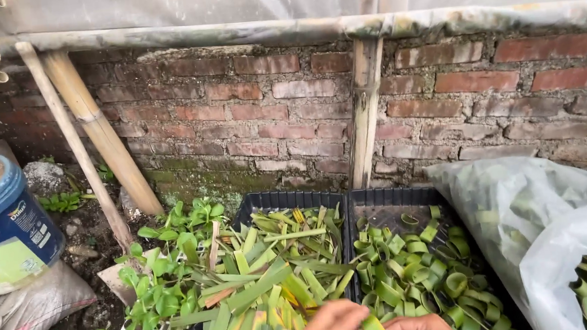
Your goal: A person is manually folding long green leaves into small circular loops and sorting them into trays.
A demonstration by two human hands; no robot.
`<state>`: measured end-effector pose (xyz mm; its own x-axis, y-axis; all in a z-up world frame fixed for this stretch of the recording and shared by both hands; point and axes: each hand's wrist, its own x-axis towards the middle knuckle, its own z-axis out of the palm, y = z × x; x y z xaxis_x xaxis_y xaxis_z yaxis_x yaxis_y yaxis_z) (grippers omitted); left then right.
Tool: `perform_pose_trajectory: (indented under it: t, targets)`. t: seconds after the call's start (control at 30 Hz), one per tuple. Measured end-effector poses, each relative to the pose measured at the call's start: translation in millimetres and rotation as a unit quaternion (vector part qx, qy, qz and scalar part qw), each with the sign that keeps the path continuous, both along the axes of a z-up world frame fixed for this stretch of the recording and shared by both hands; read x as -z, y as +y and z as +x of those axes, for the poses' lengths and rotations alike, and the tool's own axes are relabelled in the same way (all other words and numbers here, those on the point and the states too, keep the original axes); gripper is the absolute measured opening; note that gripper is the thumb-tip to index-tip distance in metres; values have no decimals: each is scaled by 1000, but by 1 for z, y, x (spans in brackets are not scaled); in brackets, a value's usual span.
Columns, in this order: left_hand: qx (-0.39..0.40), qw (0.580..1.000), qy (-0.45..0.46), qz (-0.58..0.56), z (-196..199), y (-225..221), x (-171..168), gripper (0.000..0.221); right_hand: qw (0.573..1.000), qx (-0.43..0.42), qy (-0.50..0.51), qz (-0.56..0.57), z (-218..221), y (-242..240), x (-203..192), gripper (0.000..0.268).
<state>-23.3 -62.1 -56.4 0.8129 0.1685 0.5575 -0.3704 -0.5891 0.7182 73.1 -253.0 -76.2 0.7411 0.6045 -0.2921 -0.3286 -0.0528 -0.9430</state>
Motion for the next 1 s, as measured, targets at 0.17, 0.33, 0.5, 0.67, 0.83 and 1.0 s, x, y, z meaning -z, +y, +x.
perform_pose_trajectory:
  t: [0.17,0.33,0.5,0.67,0.83,1.0]
  targets:
    - [-15,968,80,-236,23,2,45,16,972,-14,-234,-15,9,-8,22,23]
    - [31,969,113,-219,13,-8,30,14,962,-1,-272,-34,-13,0,-11,20]
    - [85,967,77,-229,-9,-5,-7,23,907,76,-401,-101,-43,10,-33,11]
    - [137,956,70,-250,-23,-8,-32,16,864,108,-485,-78,-52,14,-36,13]
    - [132,957,46,-256,-17,11,-21,13,870,105,-481,-12,-55,30,-39,17]
    - [58,968,-36,-241,-22,48,-49,17,858,50,-507,-60,-55,40,-49,24]
